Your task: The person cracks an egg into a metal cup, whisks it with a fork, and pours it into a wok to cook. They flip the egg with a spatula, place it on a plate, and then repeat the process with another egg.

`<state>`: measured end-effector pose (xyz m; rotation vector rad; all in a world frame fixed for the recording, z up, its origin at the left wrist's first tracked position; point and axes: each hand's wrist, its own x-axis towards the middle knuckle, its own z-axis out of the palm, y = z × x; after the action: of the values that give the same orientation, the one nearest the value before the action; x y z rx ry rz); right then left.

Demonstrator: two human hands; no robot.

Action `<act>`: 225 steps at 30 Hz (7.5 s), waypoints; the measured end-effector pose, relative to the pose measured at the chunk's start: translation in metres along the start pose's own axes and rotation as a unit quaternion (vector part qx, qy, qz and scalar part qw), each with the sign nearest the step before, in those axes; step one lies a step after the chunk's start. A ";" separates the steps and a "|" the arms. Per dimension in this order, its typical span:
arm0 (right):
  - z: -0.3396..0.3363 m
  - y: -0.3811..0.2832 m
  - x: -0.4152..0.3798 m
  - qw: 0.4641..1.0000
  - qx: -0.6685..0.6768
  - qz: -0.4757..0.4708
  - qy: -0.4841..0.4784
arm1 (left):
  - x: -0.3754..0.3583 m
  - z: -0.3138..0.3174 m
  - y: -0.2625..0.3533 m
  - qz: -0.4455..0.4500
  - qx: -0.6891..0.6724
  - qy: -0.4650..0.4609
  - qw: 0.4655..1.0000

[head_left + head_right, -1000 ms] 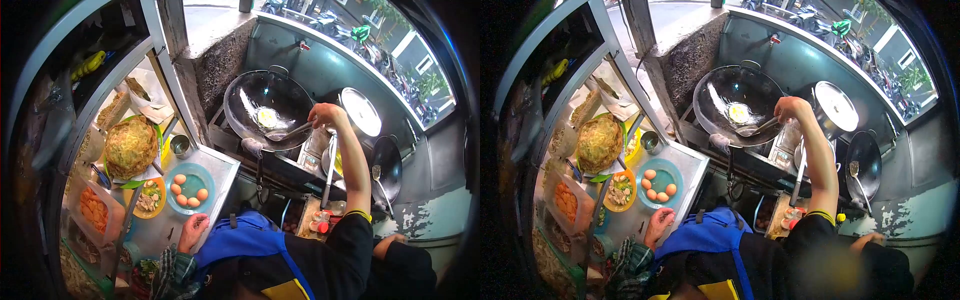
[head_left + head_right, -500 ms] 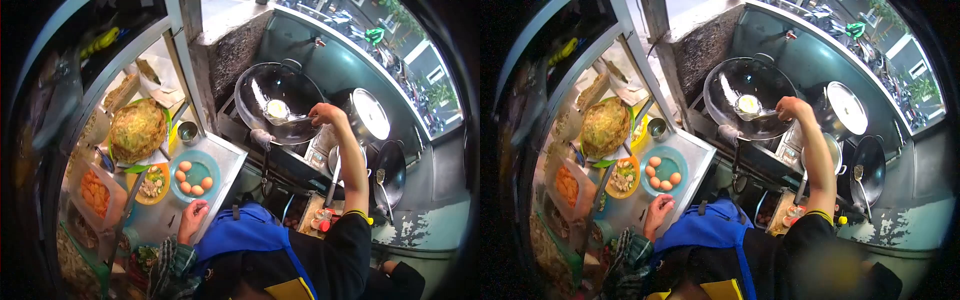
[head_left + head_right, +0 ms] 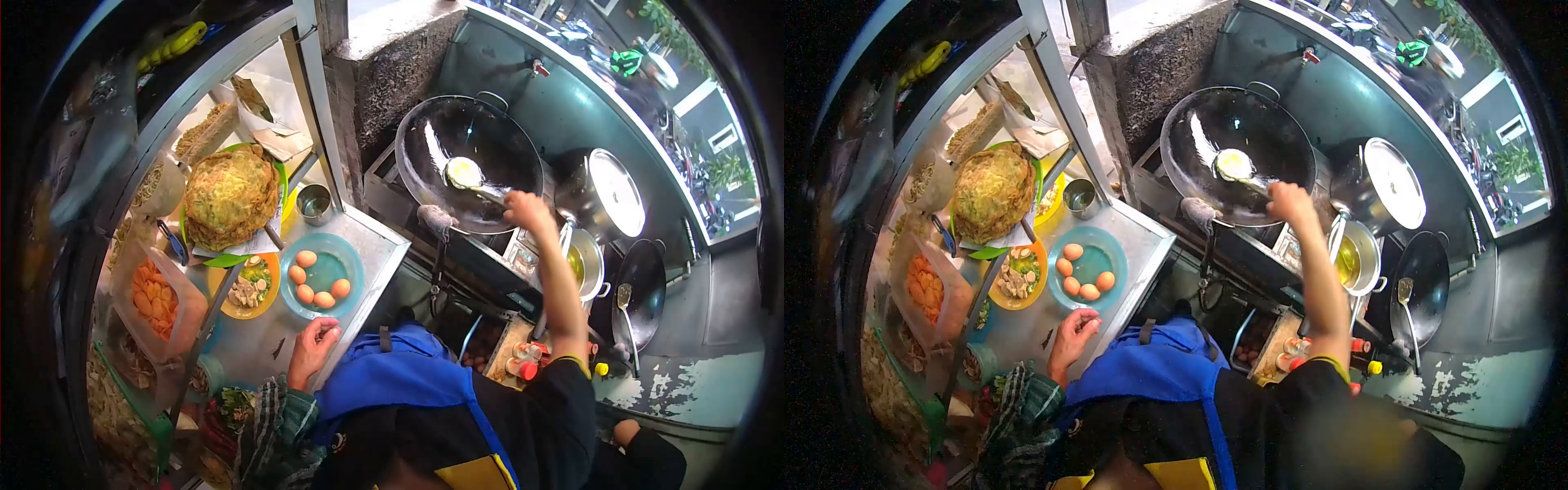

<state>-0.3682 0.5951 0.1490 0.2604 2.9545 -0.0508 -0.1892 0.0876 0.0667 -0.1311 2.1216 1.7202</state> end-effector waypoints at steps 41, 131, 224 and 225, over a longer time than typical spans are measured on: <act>-0.112 -0.008 0.031 0.994 -0.085 -0.069 0.030 | -0.007 0.011 -0.014 0.027 0.011 -0.064 0.998; 0.056 -0.151 -0.281 0.936 0.266 -0.095 0.210 | 0.031 0.121 0.037 0.466 0.142 -0.200 0.850; 0.218 0.075 -0.511 0.934 -0.102 0.338 -0.048 | -0.108 0.254 0.024 0.340 0.140 -0.422 0.829; 0.229 0.075 -0.511 0.943 -0.107 0.316 0.009 | -0.105 0.258 0.020 0.382 0.131 -0.416 0.815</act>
<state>0.1795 0.5708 0.0127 1.1521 2.7084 0.3520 -0.0351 0.3205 0.0824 1.4557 1.7243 1.3575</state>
